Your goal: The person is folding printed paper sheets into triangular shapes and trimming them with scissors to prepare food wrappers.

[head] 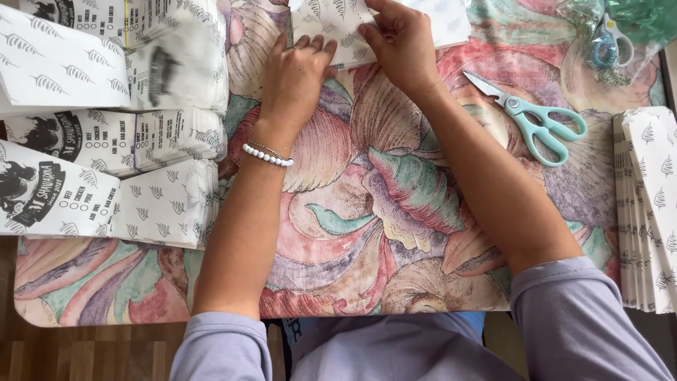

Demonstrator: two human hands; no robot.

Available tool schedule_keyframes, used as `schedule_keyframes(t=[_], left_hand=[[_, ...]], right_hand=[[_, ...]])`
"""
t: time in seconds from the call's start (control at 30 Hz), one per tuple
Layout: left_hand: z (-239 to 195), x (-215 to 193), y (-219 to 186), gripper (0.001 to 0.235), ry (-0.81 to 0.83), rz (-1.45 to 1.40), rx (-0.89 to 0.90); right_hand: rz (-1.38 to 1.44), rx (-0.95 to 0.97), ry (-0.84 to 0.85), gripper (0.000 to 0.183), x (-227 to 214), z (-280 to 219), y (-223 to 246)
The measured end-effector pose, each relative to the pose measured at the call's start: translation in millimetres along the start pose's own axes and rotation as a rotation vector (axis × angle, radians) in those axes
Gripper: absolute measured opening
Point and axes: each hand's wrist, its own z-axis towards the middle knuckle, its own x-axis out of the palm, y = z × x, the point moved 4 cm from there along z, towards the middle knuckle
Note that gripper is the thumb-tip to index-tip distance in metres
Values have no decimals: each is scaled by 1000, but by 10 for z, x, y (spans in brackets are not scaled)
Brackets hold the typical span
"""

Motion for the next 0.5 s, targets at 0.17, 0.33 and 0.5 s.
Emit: schedule_keyframes(t=[0.17, 0.33, 0.5], left_hand=[[6, -38, -16, 31, -74, 62, 51], [17, -55, -27, 15, -101, 102, 105], [25, -114, -43, 33, -197, 78, 140]], right_hand=[[46, 34, -4, 22, 4, -8, -19], [15, -2, 26, 21, 3, -18, -61], [-43, 64, 41, 51, 21, -33, -179]])
